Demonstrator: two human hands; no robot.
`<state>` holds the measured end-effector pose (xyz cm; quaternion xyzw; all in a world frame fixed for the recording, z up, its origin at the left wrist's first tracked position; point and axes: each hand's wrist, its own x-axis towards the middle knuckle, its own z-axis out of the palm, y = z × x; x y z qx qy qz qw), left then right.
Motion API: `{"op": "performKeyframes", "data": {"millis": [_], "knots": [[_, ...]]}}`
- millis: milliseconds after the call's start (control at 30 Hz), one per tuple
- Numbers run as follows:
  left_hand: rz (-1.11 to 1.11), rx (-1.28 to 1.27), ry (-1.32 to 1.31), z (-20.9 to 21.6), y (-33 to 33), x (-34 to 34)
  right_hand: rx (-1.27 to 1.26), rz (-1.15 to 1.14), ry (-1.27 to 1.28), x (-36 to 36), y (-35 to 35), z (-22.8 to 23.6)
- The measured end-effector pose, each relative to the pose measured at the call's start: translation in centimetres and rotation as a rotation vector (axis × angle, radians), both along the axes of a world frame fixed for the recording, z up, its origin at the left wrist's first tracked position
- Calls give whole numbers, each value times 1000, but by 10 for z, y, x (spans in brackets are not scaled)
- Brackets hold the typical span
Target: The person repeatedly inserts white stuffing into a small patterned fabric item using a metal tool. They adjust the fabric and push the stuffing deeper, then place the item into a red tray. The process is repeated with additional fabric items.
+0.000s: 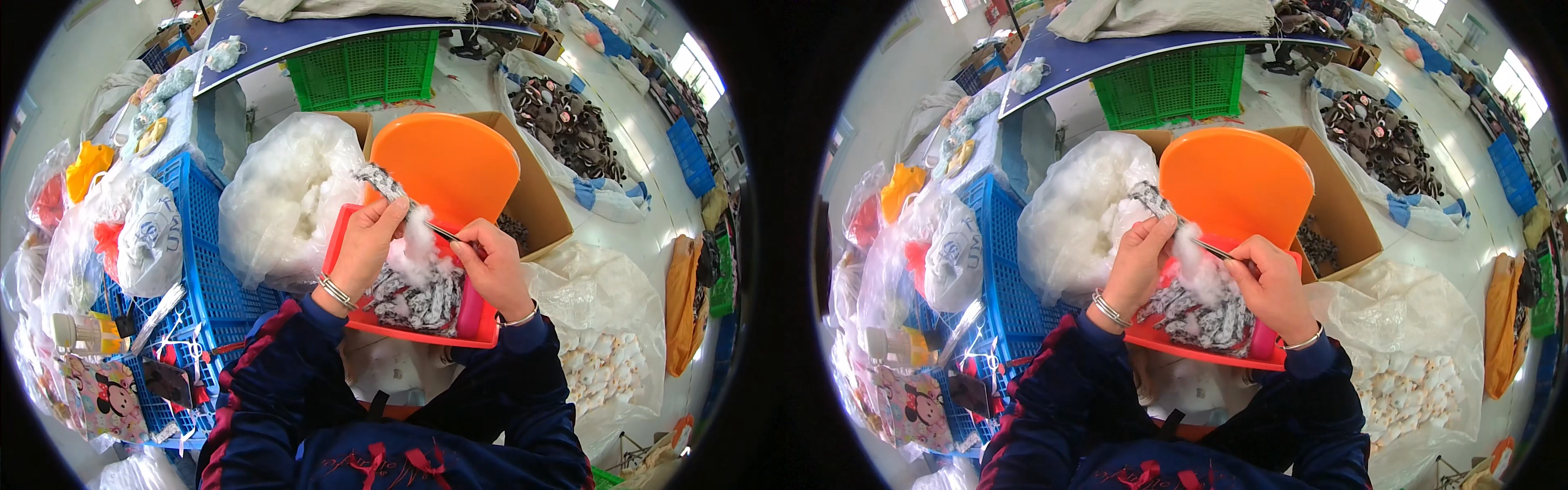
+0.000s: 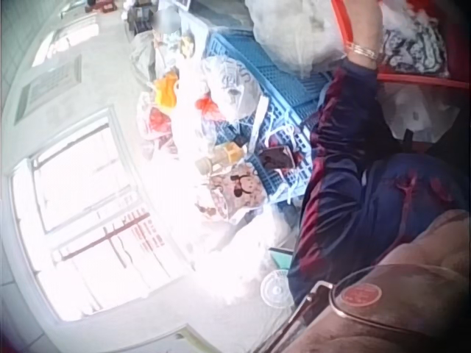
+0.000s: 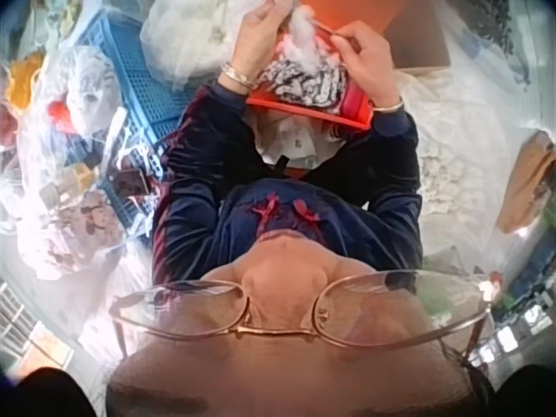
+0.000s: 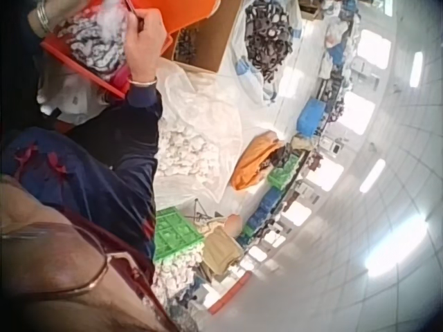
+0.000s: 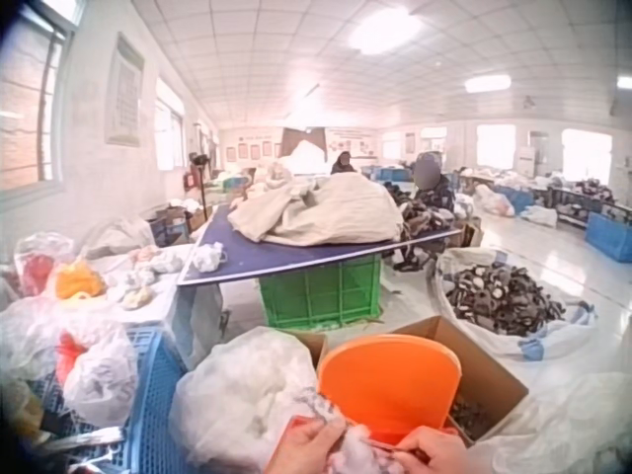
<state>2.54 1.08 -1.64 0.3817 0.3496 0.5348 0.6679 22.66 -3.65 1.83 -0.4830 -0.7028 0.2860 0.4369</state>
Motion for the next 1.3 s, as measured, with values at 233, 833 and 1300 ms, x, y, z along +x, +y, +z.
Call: {"op": "performKeyframes", "data": {"millis": [233,833,1300], "knots": [[95,2,-61,20,-3,2,6,-15,22,0,-1,8],[20,98,289,-1,-18,8,-164,23,338,-17,2,-27],[111,76,222,10,-10,-3,22,-2,-75,-5,0,4]]}}
